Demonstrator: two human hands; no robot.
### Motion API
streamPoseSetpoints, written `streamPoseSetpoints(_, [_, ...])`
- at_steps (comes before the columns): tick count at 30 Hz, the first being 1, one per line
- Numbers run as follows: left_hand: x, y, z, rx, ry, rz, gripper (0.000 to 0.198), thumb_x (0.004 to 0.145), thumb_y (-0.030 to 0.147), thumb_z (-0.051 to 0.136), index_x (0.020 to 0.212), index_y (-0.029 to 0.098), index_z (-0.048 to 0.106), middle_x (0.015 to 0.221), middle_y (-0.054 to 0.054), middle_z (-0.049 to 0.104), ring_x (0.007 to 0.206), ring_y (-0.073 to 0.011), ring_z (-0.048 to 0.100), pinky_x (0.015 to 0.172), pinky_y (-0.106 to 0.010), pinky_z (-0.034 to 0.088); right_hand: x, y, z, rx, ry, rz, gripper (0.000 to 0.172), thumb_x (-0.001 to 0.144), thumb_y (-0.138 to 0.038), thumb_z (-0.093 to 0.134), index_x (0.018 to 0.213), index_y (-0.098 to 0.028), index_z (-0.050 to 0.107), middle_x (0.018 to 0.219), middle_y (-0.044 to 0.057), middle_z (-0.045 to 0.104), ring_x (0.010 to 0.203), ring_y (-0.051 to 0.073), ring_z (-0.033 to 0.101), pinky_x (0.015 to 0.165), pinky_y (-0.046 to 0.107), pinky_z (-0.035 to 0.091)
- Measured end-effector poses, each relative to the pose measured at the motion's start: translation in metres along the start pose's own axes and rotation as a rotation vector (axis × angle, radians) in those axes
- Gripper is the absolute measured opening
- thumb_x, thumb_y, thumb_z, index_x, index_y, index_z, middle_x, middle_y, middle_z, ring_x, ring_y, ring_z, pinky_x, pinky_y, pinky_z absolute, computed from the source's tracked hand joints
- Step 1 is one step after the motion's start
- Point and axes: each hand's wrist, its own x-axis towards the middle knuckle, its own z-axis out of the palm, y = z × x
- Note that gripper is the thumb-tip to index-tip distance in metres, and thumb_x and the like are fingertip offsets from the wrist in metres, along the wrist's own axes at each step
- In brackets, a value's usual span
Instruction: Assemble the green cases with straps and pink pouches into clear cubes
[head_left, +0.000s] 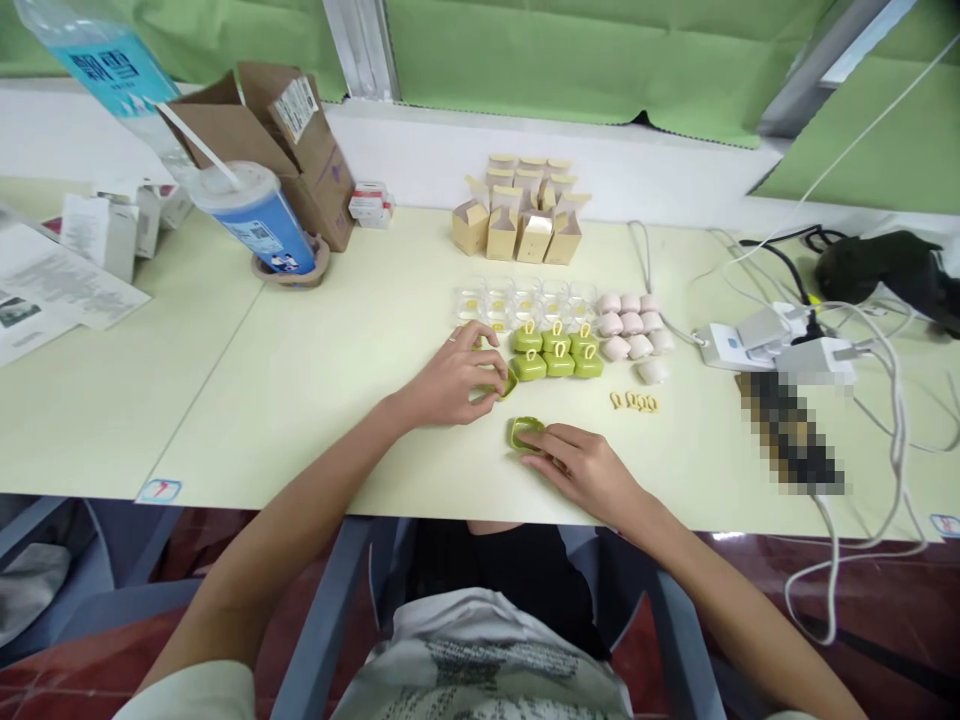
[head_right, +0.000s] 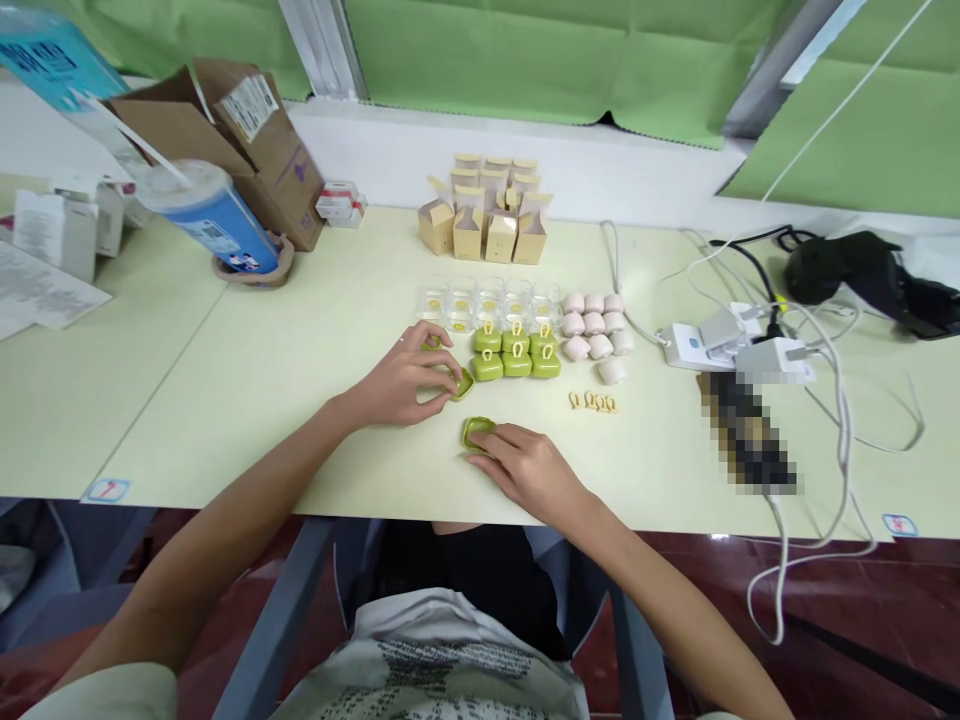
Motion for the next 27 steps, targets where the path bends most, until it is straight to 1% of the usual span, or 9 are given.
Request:
streamPoseSetpoints(2, [0.0, -0.003, -0.007, -0.069, 0.039, -0.024, 0.019, 0.092, 0.01, 0.069, 0.088, 0.025, 0.08, 0.115, -0.003, 0.085, 0.132, -0.0335, 0.055, 0.106, -0.053, 0.052, 0.003, 0.0, -0.003, 0.06, 0.025, 0.017, 0.021, 0.116, -0.023, 0.061, 0.13, -0.018, 0.076, 0.113, 0.009, 0.083, 0.088, 0.016, 0.081, 0.077, 0.028, 0.066])
streamPoseSetpoints(4, [0.0, -0.01, -0.013, -0.088, 0.121, -0.115, 0.022, 0.092, 0.009, 0.066, 0.089, 0.025, 0.08, 0.114, -0.003, 0.085, 0.127, -0.031, 0.058, 0.108, -0.052, 0.054, 0.009, 0.004, -0.007, 0.04, 0.041, 0.015, 0.023, 0.115, -0.017, 0.058, 0.128, -0.019, 0.077, 0.115, 0.009, 0.083, 0.093, 0.016, 0.082, 0.079, 0.028, 0.067])
streamPoseSetpoints(7, [-0.003, -0.024, -0.021, -0.019, 0.208, -0.275, 0.026, 0.091, 0.008, 0.062, 0.096, 0.025, 0.081, 0.109, -0.004, 0.084, 0.118, -0.0287, 0.061, 0.108, -0.052, 0.056, 0.025, 0.01, -0.013, -0.077, -0.065, -0.012, 0.026, 0.113, -0.015, 0.055, 0.125, -0.02, 0.078, 0.121, 0.01, 0.084, 0.099, 0.02, 0.083, 0.08, 0.032, 0.067])
streamPoseSetpoints(11, [-0.011, -0.039, -0.028, -0.011, 0.134, -0.364, 0.032, 0.088, 0.01, 0.067, 0.113, 0.024, 0.08, 0.111, -0.006, 0.078, 0.123, -0.029, 0.061, 0.109, -0.049, 0.057, 0.05, 0.012, -0.023, -0.175, -0.342, 0.018, 0.042, 0.106, -0.011, 0.056, 0.146, -0.017, 0.07, 0.141, 0.015, 0.078, 0.112, 0.029, 0.082, 0.082, 0.039, 0.068])
streamPoseSetpoints(15, [-0.014, -0.043, -0.028, -0.032, 0.069, -0.386, 0.037, 0.085, 0.009, 0.069, 0.118, 0.024, 0.077, 0.115, -0.006, 0.075, 0.127, -0.0287, 0.062, 0.11, -0.047, 0.058, 0.065, 0.006, -0.028, -0.172, -0.455, 0.047, 0.059, 0.099, 0.0, 0.052, 0.154, -0.017, 0.063, 0.156, 0.014, 0.07, 0.119, 0.028, 0.079, 0.092, 0.041, 0.067])
streamPoseSetpoints(18, [-0.013, -0.042, -0.025, -0.022, 0.041, -0.371, 0.041, 0.086, 0.008, 0.068, 0.123, 0.024, 0.076, 0.116, -0.006, 0.079, 0.125, -0.0295, 0.06, 0.109, -0.048, 0.057, 0.071, 0.002, -0.023, -0.246, -0.514, 0.023, 0.056, 0.1, -0.001, 0.052, 0.152, -0.017, 0.065, 0.158, 0.016, 0.069, 0.117, 0.029, 0.079, 0.084, 0.04, 0.065])
streamPoseSetpoints(21, [-0.012, -0.041, -0.021, -0.007, 0.02, -0.388, 0.045, 0.087, 0.009, 0.069, 0.13, 0.022, 0.075, 0.114, -0.005, 0.083, 0.125, -0.0311, 0.057, 0.109, -0.049, 0.056, 0.078, 0.001, -0.015, -0.352, -0.555, 0.048, 0.044, 0.103, -0.005, 0.054, 0.142, -0.015, 0.072, 0.149, 0.018, 0.073, 0.102, 0.028, 0.079, 0.075, 0.038, 0.059])
streamPoseSetpoints(23, [-0.011, -0.039, -0.02, 0.008, -0.003, -0.415, 0.047, 0.087, 0.009, 0.068, 0.133, 0.021, 0.074, 0.113, -0.005, 0.083, 0.126, -0.0322, 0.057, 0.109, -0.05, 0.055, 0.081, 0.002, -0.012, -0.369, -0.558, 0.056, 0.037, 0.105, -0.006, 0.053, 0.13, -0.017, 0.078, 0.148, 0.016, 0.072, 0.096, 0.026, 0.078, 0.073, 0.036, 0.056])
streamPoseSetpoints(27, [-0.009, -0.035, -0.017, 0.028, -0.028, -0.439, 0.046, 0.09, 0.011, 0.067, 0.135, 0.02, 0.073, 0.111, -0.006, 0.083, 0.128, -0.0336, 0.058, 0.109, -0.051, 0.053, 0.08, 0.004, -0.01, -0.325, -0.559, 0.052, 0.034, 0.103, -0.005, 0.055, 0.117, -0.019, 0.082, 0.157, 0.014, 0.066, 0.091, 0.021, 0.076, 0.073, 0.035, 0.051])
